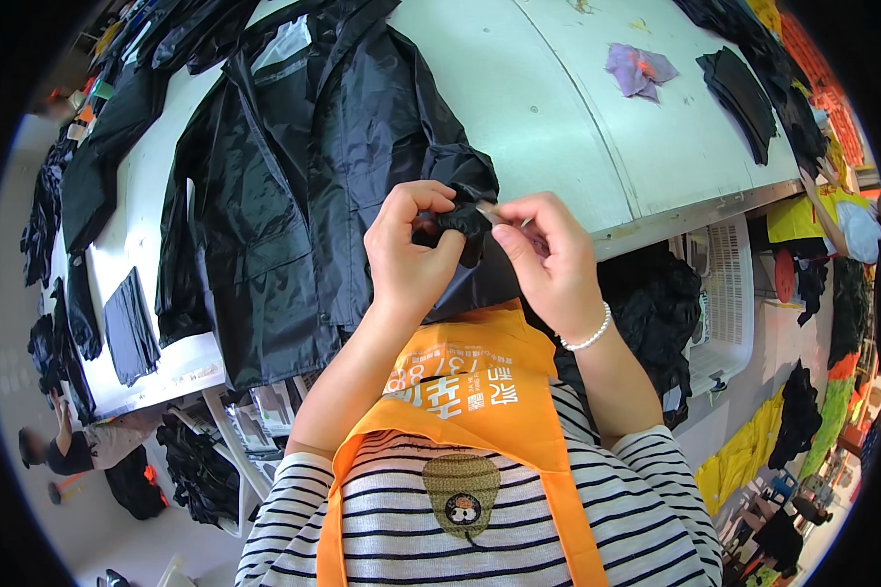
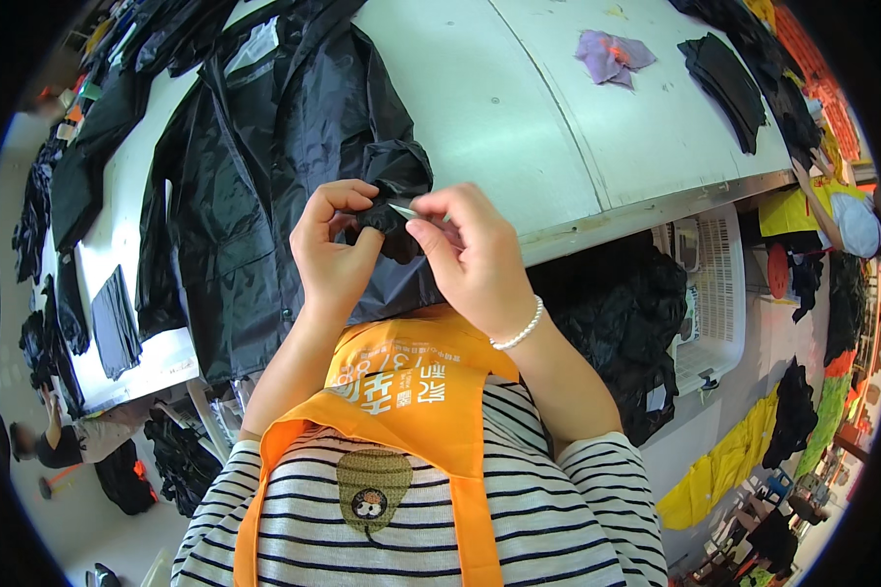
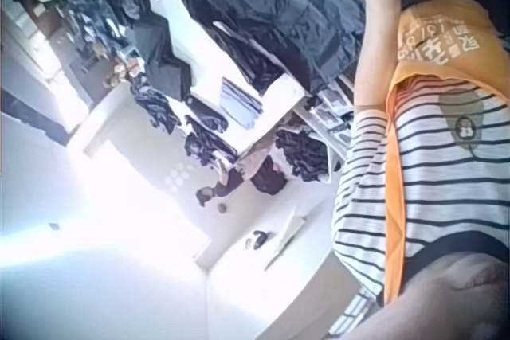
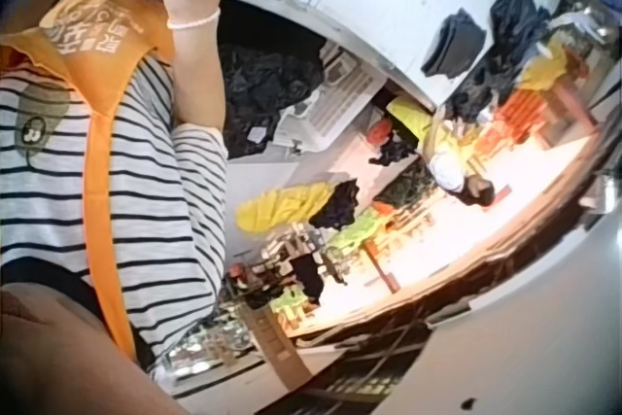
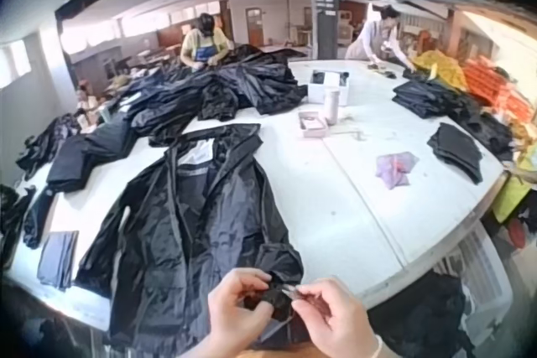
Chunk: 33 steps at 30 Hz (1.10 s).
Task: The person folds a black garment on a table, then places it into a black plastic bag and seals it. The person then picks up another black garment, unfolds it, and begins to fold it again.
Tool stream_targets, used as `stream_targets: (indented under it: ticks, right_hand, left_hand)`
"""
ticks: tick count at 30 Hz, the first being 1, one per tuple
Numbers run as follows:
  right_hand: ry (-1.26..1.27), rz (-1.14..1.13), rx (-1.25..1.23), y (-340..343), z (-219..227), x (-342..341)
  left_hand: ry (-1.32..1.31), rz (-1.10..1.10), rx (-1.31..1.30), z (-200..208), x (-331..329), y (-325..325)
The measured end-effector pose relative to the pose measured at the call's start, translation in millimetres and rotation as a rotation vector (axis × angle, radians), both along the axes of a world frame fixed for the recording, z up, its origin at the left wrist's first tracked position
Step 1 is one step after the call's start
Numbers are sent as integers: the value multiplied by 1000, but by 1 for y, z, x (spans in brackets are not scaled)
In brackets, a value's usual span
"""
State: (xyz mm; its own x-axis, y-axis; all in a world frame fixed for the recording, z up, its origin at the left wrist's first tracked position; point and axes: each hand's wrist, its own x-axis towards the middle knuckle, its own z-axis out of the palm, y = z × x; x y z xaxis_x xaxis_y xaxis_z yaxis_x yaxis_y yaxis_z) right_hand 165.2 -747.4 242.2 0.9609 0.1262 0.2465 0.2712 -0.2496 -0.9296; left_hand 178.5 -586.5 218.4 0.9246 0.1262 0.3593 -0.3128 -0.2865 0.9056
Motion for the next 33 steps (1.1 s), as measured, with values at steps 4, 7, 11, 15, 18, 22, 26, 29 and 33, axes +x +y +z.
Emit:
stream_targets:
  ticks: [4, 7, 11, 15, 18, 22, 26, 29, 33]
  right_hand:
    - [229, -9, 173, -6, -3, 5]
    - [339, 35, 256, -5, -6, 11]
    - [423, 19, 295, 1, -10, 18]
    - [384, 60, 283, 4, -9, 26]
    - [334, 88, 285, 5, -15, 29]
    - [349, 102, 290, 2, -9, 27]
    - [386, 122, 369, 0, -5, 27]
    - [452, 59, 455, -7, -6, 22]
    - [356, 104, 176, -15, -7, 4]
  left_hand:
    - [-140, 30, 67, -1, -3, 0]
    - [-233, 5, 186, -4, -6, 0]
    - [-373, 7, 306, -10, -7, 3]
    - [-463, -6, 376, -9, -9, 2]
    - [-484, -8, 394, -9, -8, 3]
    - [-462, -8, 381, -9, -6, 3]
    - [-506, 4, 394, -10, -4, 5]
    - [-553, 36, 387, -9, -2, 7]
    - [-601, 46, 409, -7, 1, 8]
